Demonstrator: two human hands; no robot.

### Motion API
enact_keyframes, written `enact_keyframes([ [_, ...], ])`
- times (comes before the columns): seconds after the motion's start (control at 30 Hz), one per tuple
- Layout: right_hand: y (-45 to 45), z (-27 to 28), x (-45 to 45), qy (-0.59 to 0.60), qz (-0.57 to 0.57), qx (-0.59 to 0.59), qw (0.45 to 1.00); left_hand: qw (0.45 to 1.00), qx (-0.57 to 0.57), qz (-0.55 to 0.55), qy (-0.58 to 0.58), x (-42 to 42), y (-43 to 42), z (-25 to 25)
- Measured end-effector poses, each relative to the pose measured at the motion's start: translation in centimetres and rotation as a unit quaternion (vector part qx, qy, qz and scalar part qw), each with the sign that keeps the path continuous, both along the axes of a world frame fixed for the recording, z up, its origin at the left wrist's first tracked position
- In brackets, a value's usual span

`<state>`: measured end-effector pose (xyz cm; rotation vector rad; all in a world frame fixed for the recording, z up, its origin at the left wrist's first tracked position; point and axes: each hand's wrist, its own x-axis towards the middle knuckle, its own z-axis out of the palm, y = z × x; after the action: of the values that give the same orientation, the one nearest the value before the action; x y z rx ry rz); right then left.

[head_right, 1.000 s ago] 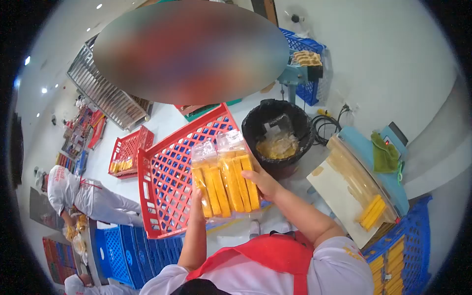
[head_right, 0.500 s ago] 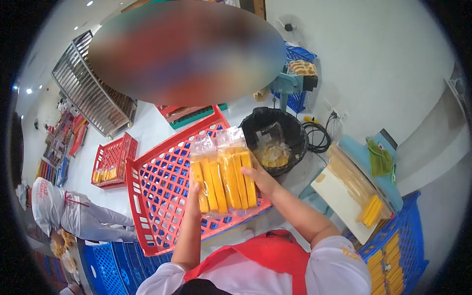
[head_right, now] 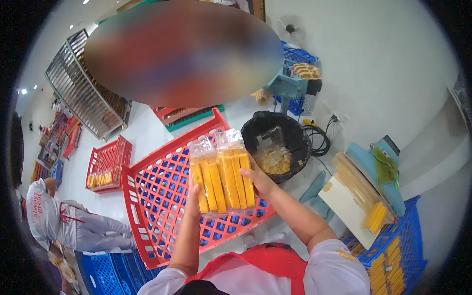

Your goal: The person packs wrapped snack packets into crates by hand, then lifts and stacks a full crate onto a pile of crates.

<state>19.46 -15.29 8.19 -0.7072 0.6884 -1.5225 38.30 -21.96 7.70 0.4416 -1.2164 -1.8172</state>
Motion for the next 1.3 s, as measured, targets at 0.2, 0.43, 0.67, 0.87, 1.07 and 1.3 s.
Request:
enact_keyframes([
  [0.2,-6.1,-10.4,2.6,-0.066,0.061,0.129,0.988,0.992,0.111,0.017,-0.060,3.1,-5.1,-8.2],
  [0.43,-17.8,-19.3,2.8,-0.075,0.098,0.183,0.975,0.973,0.212,-0.004,-0.090,4.4,-16.8,-20.0],
  [0.67,-28.1,-21.5,0.1,-0.069,0.108,0.210,0.969,0.961,0.259,-0.045,-0.085,1.4,-28.0,-23.4],
  [0.87,-31.5,-25.1,-1.0,0.015,0.038,0.257,0.966,0.966,0.233,-0.017,-0.106,-0.7,-31.0,-27.2],
  [1.07,-24.2,-20.6,-1.9,0.264,-0.024,0.166,0.950,0.954,0.052,0.031,-0.294,1.2,-30.0,-24.0],
  [1.3,6.5,-14.1,-8.2,0.170,0.127,0.264,0.941,0.877,-0.020,0.313,-0.365,-0.6,-10.7,-18.3],
])
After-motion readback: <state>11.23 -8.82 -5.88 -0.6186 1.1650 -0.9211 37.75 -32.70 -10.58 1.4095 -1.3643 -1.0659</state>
